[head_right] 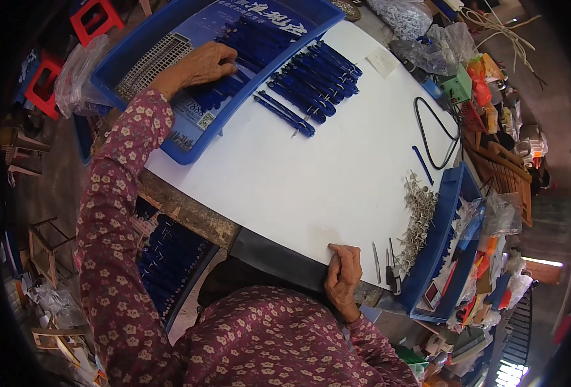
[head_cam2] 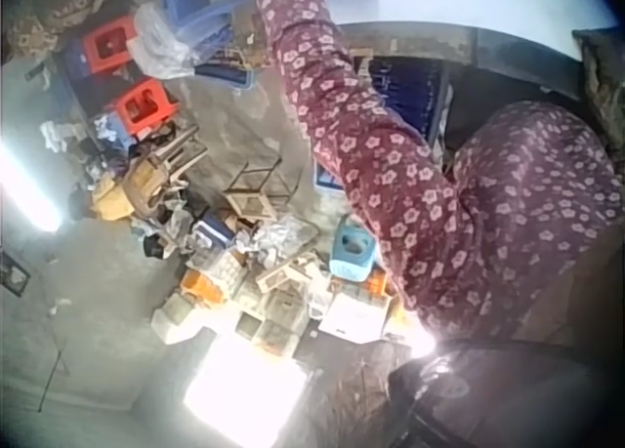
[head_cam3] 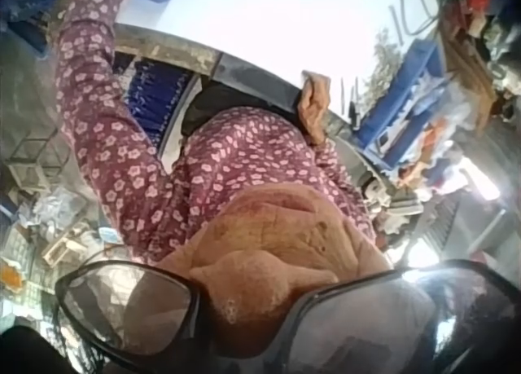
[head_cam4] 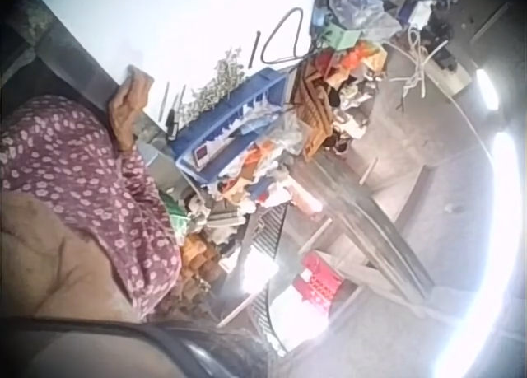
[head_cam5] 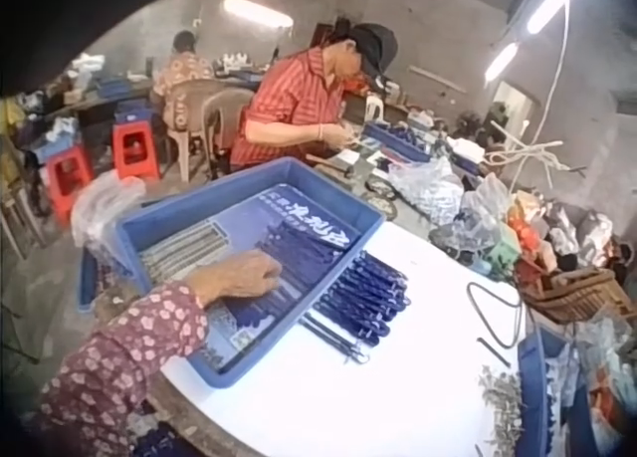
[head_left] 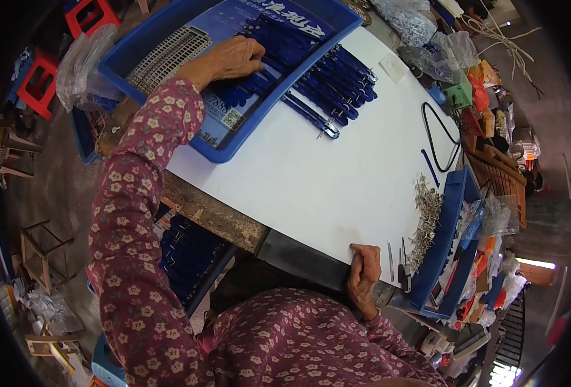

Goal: Assembling small blue plastic components by joining parts and inserting metal clips at a manual workstation.

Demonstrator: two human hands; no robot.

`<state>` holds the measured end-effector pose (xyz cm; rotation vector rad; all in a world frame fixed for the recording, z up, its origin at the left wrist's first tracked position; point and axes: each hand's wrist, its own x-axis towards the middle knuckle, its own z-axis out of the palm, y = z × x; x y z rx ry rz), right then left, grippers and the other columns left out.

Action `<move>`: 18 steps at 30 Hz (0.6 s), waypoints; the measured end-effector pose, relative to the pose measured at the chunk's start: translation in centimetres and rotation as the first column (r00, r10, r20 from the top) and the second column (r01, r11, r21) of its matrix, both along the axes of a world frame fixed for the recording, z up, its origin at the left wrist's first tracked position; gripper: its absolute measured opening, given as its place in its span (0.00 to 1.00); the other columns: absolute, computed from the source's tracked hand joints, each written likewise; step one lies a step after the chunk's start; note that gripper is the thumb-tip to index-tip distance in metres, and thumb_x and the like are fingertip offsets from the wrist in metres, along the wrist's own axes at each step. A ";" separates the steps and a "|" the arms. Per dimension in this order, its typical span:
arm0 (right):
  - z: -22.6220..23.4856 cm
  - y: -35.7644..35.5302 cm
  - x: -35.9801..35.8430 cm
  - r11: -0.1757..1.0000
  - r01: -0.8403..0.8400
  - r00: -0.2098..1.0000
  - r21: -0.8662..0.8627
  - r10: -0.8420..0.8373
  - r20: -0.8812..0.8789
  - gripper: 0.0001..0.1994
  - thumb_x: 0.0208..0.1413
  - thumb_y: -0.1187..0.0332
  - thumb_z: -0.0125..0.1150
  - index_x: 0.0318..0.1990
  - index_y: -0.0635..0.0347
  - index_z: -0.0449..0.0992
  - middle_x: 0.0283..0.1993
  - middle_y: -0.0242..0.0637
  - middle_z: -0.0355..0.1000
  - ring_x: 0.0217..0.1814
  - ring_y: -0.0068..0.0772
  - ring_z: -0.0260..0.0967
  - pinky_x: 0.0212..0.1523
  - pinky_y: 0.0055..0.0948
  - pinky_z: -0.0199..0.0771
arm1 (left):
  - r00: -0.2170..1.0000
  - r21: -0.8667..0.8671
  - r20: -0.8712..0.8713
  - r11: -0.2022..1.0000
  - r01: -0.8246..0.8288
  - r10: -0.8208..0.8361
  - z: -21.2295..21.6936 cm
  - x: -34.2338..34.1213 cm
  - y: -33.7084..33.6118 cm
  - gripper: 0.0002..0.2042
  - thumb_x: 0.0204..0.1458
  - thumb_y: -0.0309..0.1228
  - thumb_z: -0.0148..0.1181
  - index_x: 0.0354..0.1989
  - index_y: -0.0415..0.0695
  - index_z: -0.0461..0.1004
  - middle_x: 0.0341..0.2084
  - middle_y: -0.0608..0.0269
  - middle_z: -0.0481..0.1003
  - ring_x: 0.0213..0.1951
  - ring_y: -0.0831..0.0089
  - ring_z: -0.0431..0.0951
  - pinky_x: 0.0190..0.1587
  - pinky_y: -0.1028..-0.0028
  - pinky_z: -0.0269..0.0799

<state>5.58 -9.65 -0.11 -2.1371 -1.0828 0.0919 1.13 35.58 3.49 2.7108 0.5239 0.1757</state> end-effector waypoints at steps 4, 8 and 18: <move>0.2 0.1 0.0 1.000 0.005 1.000 -0.003 -0.005 -0.001 0.11 0.47 0.86 0.42 0.36 0.68 0.70 0.31 0.43 0.64 0.32 0.36 0.63 0.32 0.25 0.62 | 0.997 0.029 0.080 1.000 0.009 -0.011 -0.6 0.2 -0.1 0.08 0.48 0.29 0.54 0.36 0.40 0.71 0.30 0.49 0.75 0.34 0.57 0.76 0.38 0.64 0.70; -0.2 -0.1 0.4 1.000 -0.022 0.999 0.018 0.021 0.040 0.15 0.42 0.85 0.44 0.38 0.66 0.72 0.29 0.43 0.63 0.28 0.35 0.63 0.27 0.24 0.63 | 0.994 0.066 0.101 0.997 0.031 -0.038 -1.5 0.4 -0.1 0.13 0.48 0.26 0.55 0.44 0.43 0.69 0.37 0.52 0.75 0.42 0.58 0.74 0.45 0.64 0.70; 0.0 0.0 0.0 1.000 0.000 1.000 0.008 0.000 0.014 0.13 0.45 0.87 0.43 0.36 0.68 0.71 0.30 0.42 0.64 0.31 0.35 0.62 0.32 0.24 0.62 | 1.000 0.030 0.015 1.000 0.002 -0.003 -1.6 0.8 0.2 0.14 0.47 0.26 0.57 0.44 0.43 0.70 0.38 0.53 0.74 0.44 0.58 0.73 0.46 0.64 0.68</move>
